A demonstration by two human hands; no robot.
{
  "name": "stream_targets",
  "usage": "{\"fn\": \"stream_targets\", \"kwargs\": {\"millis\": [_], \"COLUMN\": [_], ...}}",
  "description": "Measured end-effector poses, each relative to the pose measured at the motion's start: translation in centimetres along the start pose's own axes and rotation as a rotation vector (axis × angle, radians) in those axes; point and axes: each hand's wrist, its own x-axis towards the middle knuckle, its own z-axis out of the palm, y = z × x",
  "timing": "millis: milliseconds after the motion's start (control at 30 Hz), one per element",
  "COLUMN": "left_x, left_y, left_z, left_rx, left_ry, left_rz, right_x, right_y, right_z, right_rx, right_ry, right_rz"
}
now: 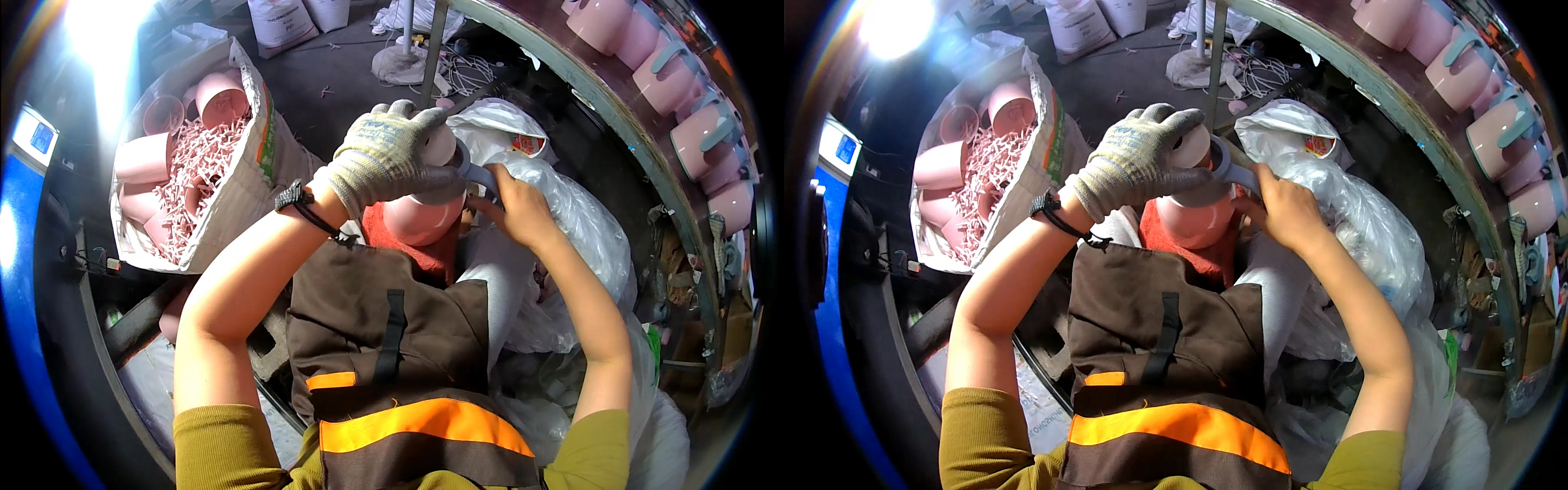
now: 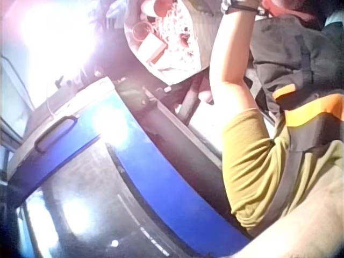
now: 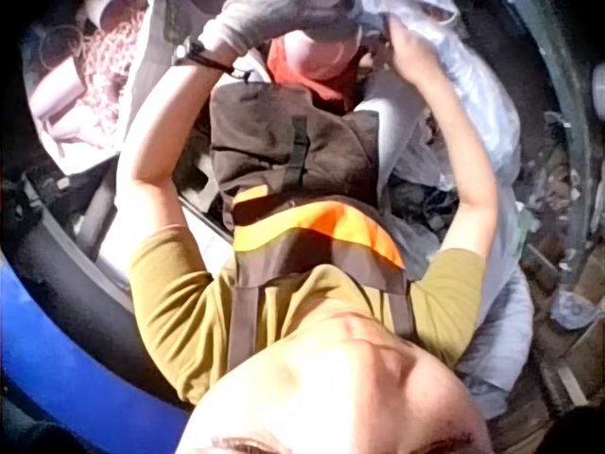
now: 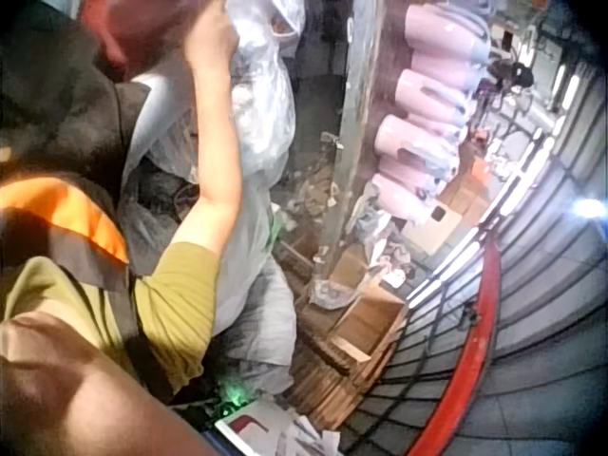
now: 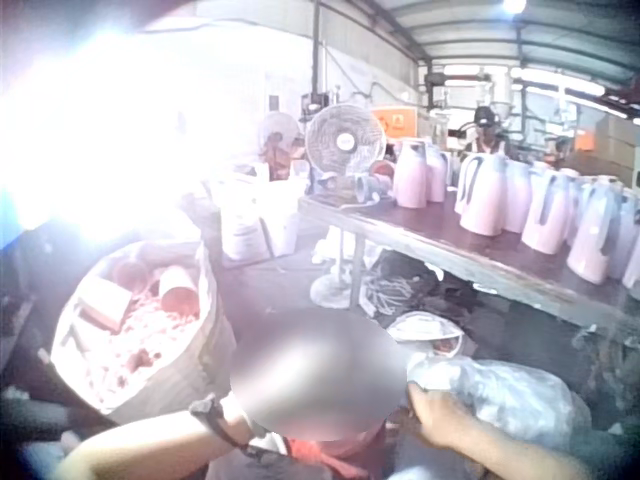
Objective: The person assembles pink thermos bottles by hand, inserting internal glass liners into plastic housings and screwing on blue lids.
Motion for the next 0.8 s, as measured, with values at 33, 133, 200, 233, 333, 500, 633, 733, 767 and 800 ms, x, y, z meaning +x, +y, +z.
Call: {"fn": "stream_targets", "kwargs": {"millis": [33,133,200,233,333,500,633,733,767,800], "left_x": [0.2,0.4,-0.4,-0.5,-0.6,-1.7,-1.4,-0.7,-0.8,-0.8], "left_y": [0.1,-0.4,-1.5,-2.2,-7.4,-11.4,-10.7,-9.8,-9.3,-8.6], "left_z": [-0.1,-0.3,-0.2,-0.4,1.6,7.7,12.3,14.3,14.9,15.5], "left_rx": [0.001,-0.095,-0.242,-0.342,-0.606,-0.189,-0.184,-0.184,-0.215,-0.261], "left_ry": [-0.03,0.007,0.094,0.128,0.331,-0.035,-0.16,-0.219,-0.176,-0.134], "left_rz": [-0.002,-0.014,-0.048,-0.182,-0.418,-0.641,-0.576,-0.527,-0.515,-0.502], "right_x": [0.1,1.3,1.8,2.2,2.4,2.0,2.4,0.8,-0.4,-1.8], "right_y": [-0.6,-3.0,-4.2,-4.5,-5.2,-4.0,-3.4,-2.8,-2.6,-2.2], "right_z": [-0.4,-1.0,-0.9,-1.0,0.2,0.9,-0.5,-1.0,-1.3,-1.7], "right_rx": [0.065,0.113,-0.051,-0.045,-0.065,0.226,0.17,0.119,0.101,0.147], "right_ry": [0.052,0.137,0.091,0.102,0.071,0.112,-0.004,0.008,0.034,0.002], "right_rz": [-0.05,-0.128,-0.071,-0.119,-0.113,-0.087,-0.1,-0.231,-0.232,-0.19]}}
